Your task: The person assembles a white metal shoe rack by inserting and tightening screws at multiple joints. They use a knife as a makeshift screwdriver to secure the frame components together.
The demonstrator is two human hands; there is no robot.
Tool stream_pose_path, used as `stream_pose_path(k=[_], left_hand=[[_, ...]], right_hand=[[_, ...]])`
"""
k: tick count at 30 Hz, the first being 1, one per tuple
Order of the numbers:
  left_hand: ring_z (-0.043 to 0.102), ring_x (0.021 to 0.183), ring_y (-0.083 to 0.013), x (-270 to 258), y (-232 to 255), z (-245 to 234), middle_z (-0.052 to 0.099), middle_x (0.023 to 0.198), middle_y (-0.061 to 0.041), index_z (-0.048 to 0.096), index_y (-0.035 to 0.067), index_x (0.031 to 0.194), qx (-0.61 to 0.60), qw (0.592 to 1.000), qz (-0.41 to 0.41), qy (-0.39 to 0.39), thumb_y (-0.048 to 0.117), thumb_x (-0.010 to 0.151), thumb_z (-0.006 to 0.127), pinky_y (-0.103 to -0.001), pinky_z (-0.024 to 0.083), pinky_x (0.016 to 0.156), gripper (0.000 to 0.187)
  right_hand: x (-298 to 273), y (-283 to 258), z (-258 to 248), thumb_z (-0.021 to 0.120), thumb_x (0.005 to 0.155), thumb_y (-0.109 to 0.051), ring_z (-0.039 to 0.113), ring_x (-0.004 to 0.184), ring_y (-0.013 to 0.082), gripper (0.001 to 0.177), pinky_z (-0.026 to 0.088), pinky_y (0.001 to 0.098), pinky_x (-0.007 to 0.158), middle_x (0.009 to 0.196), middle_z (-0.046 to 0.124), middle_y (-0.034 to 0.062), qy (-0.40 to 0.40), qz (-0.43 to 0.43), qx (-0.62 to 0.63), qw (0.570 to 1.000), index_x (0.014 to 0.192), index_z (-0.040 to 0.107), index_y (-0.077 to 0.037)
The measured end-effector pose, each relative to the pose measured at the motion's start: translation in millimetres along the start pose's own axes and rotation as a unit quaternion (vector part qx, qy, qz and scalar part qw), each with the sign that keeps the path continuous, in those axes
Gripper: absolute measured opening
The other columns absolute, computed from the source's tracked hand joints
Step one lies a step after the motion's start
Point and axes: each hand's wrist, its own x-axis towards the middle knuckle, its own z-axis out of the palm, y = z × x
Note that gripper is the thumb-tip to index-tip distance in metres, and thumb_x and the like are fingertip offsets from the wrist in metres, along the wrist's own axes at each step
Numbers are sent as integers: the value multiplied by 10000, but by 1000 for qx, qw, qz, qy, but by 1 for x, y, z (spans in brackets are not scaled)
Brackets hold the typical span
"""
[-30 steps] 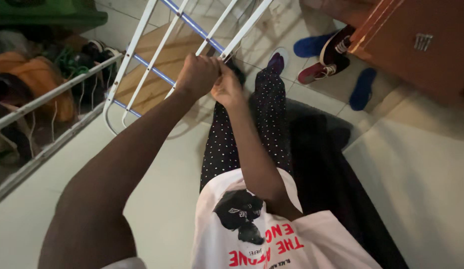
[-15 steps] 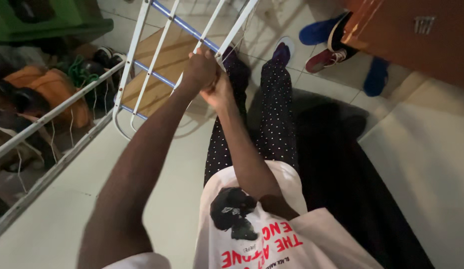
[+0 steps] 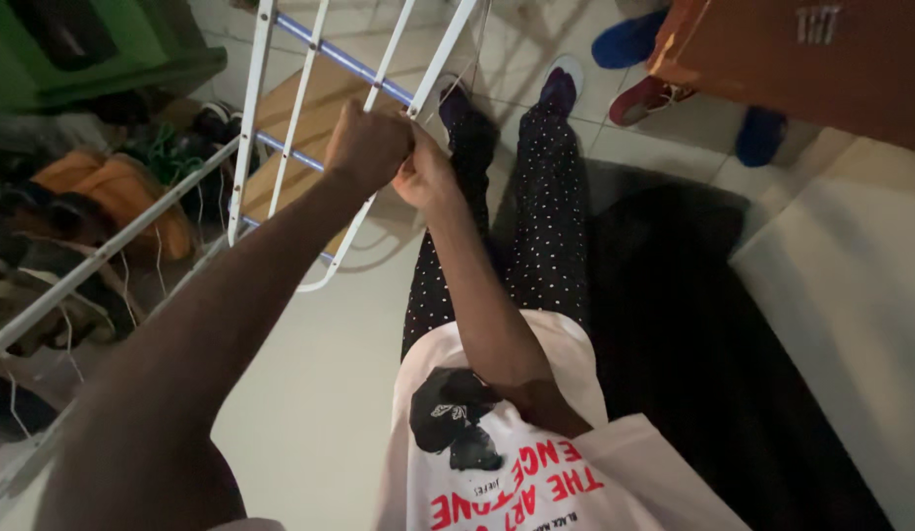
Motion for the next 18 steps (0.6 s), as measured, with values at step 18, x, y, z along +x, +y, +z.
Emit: stream_pose_path(k=[18], left_hand=[[712,798,-231,-23,28,4,698,907,-79,686,60,1010,122,988,-71,61,178,906,666,-346,558,555,158]], right_hand=[[14,5,-27,631,1067,-312,674,1018,173,199,554,353,889,1088,715,34,43,27,-53,997,1124,654,-123]])
